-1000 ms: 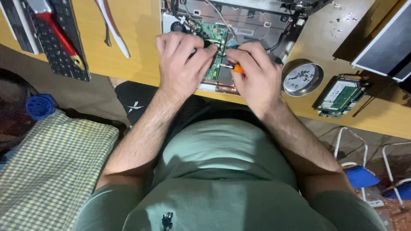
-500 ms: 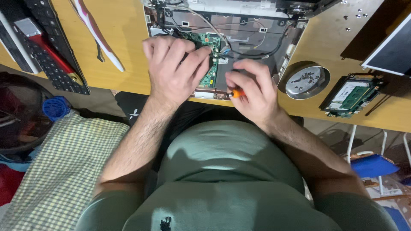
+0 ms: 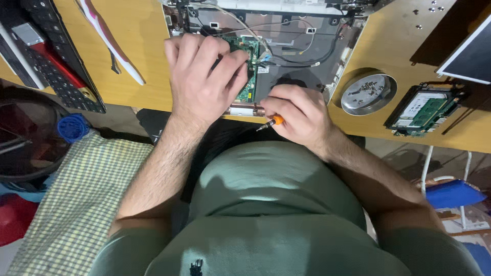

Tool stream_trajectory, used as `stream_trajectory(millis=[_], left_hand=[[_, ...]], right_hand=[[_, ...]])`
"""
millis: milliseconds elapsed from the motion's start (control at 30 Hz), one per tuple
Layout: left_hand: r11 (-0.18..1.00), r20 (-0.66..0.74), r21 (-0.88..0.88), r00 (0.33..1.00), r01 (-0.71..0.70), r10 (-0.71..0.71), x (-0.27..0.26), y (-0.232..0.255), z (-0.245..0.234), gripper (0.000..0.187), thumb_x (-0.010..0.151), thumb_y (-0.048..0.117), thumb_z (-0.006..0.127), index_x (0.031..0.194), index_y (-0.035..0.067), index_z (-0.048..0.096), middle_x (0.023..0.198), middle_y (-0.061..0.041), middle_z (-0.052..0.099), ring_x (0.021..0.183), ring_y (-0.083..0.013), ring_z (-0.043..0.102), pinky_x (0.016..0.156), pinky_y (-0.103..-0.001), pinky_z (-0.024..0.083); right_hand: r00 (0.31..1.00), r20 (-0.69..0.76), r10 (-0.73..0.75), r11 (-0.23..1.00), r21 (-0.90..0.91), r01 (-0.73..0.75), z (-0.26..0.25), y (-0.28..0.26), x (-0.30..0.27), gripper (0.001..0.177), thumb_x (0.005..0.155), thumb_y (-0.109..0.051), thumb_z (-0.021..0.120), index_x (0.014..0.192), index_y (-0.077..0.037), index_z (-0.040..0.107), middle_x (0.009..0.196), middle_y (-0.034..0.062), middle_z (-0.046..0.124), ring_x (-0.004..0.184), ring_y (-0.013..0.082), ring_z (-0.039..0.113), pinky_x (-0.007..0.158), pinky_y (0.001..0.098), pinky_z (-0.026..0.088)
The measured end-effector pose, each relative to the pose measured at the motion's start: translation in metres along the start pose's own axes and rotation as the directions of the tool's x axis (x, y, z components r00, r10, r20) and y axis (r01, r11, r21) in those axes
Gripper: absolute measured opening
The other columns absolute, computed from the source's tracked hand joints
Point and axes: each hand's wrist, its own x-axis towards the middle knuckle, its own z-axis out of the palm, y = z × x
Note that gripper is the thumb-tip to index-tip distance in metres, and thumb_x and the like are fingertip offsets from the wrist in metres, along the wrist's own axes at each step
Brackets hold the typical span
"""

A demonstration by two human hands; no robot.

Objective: The person uses a screwdriver to remove screws from a circuit board inside an open electronic device. They then remove a small circuit board and a hard drive from the device, placing them on the table.

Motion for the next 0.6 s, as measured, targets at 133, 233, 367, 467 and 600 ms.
stream_trajectory(millis=[133, 233, 367, 467, 600], left_hand=[[1.000, 0.004, 0.016, 1.000, -0.007, 0.007, 0.0021, 0.0030, -0.0015, 0.009, 0.116, 0.012, 0.091, 0.113, 0.017, 0.084, 0.108, -0.002, 0.067, 0.095, -0.0300, 0.057, 0.090, -0.049, 0.038], [1.000, 0.003, 0.011, 1.000, 0.007, -0.008, 0.0015, 0.0054, -0.0009, 0.010, 0.117, 0.015, 0.094, 0.114, 0.017, 0.086, 0.110, -0.002, 0.068, 0.097, -0.0311, 0.059, 0.090, -0.051, 0.039], [0.998, -0.027, 0.064, 1.000, 0.008, -0.006, 0.0019, 0.0092, 0.0001, 0.016, 0.110, 0.005, 0.096, 0.111, 0.017, 0.085, 0.104, -0.001, 0.067, 0.095, -0.0299, 0.058, 0.088, -0.049, 0.038], [0.998, -0.025, 0.059, 1.000, 0.016, -0.014, 0.0026, 0.0098, 0.0002, 0.016, 0.112, 0.006, 0.098, 0.112, 0.017, 0.087, 0.103, -0.001, 0.067, 0.095, -0.0295, 0.057, 0.088, -0.049, 0.038], [0.998, 0.062, 0.008, 0.996, 0.058, -0.058, 0.0059, 0.0097, -0.0086, 0.016, 0.115, 0.009, 0.102, 0.112, 0.014, 0.087, 0.104, -0.003, 0.066, 0.097, -0.0321, 0.055, 0.089, -0.050, 0.036]], right_hand=[[1.000, 0.029, 0.005, 1.000, 0.014, -0.005, -0.0010, 0.0015, -0.0024, 0.013, 0.114, 0.010, 0.071, 0.121, 0.004, 0.081, 0.116, 0.0187, 0.074, 0.090, 0.0318, 0.079, 0.078, 0.0448, 0.069], [0.999, 0.035, 0.014, 1.000, 0.026, -0.015, -0.0007, 0.0007, -0.0027, 0.010, 0.118, 0.005, 0.071, 0.122, 0.004, 0.080, 0.116, 0.0189, 0.075, 0.088, 0.0330, 0.078, 0.078, 0.0467, 0.067], [1.000, 0.021, 0.004, 1.000, 0.030, -0.004, 0.0011, 0.0023, -0.0039, 0.013, 0.113, 0.011, 0.072, 0.120, 0.003, 0.080, 0.114, 0.0179, 0.073, 0.084, 0.0314, 0.075, 0.074, 0.0445, 0.067], [1.000, 0.027, 0.003, 0.999, 0.037, -0.004, 0.0022, 0.0036, -0.0053, 0.011, 0.114, 0.009, 0.073, 0.120, 0.004, 0.080, 0.114, 0.0179, 0.072, 0.084, 0.0311, 0.075, 0.074, 0.0446, 0.067], [0.998, 0.062, 0.024, 0.997, 0.072, -0.029, 0.0009, 0.0026, -0.0048, 0.010, 0.118, 0.005, 0.069, 0.124, 0.004, 0.078, 0.115, 0.0187, 0.072, 0.085, 0.0333, 0.074, 0.077, 0.0479, 0.066]])
